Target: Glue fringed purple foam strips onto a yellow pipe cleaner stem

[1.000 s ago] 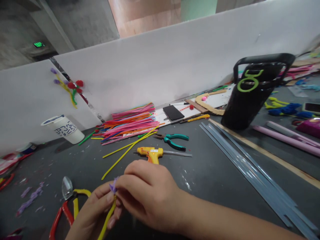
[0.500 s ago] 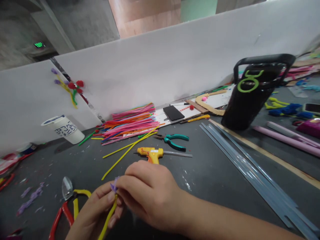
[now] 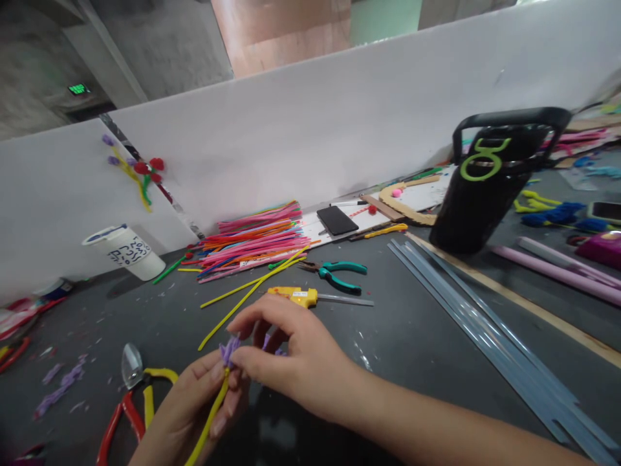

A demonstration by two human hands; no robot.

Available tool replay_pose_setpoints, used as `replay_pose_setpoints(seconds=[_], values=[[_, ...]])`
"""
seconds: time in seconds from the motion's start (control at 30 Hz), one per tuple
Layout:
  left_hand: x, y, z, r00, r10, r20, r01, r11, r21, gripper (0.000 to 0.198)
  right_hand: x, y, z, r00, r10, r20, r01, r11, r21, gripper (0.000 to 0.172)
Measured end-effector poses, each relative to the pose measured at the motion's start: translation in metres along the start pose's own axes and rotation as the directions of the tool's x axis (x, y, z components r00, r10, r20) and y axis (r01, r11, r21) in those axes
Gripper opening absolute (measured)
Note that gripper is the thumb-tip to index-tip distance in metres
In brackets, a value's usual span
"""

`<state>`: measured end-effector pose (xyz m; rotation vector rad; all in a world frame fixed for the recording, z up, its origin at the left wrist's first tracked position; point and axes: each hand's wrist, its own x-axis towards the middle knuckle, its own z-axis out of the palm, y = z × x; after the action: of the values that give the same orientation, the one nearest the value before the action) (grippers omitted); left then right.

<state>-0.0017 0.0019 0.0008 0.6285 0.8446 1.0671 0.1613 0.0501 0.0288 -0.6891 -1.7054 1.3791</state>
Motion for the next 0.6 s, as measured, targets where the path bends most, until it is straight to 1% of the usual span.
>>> replay_pose_setpoints(seconds=[0.1,0.13,0.2,0.33,0.47,0.6], values=[[-0.0006,0.0020,0.0039,0.998,-0.004,-0.068,0.006,1.000,0.029,0.028,0.0011,0.0011,0.0020,0.984,0.168,0.066,-0.174,0.979,0.105,0.024],[-0.0006,0.0024,0.0050,0.996,-0.003,-0.085,0.006,0.999,0.037,0.029,0.0015,0.0020,0.0027,0.975,0.204,0.089,-0.214,0.968,0.129,0.025],[-0.0003,0.0031,0.0068,0.995,0.004,-0.104,0.001,0.999,0.047,0.029,0.0022,0.0039,0.0037,0.965,0.235,0.115,-0.251,0.957,0.145,0.023],[-0.0003,0.0054,0.0081,0.996,0.005,-0.090,0.001,0.998,0.070,0.028,0.0038,0.0045,0.0039,0.971,0.224,0.089,-0.233,0.967,0.106,0.017],[-0.0008,0.0080,0.0066,0.997,0.004,-0.080,0.003,0.996,0.093,0.025,0.0046,0.0028,0.0031,0.978,0.195,0.075,-0.202,0.975,0.095,0.017],[0.0005,0.0065,0.0031,0.998,0.011,-0.058,-0.006,0.996,0.085,0.022,0.0037,0.0031,0.0013,0.984,0.173,0.028,-0.175,0.980,0.090,0.017]])
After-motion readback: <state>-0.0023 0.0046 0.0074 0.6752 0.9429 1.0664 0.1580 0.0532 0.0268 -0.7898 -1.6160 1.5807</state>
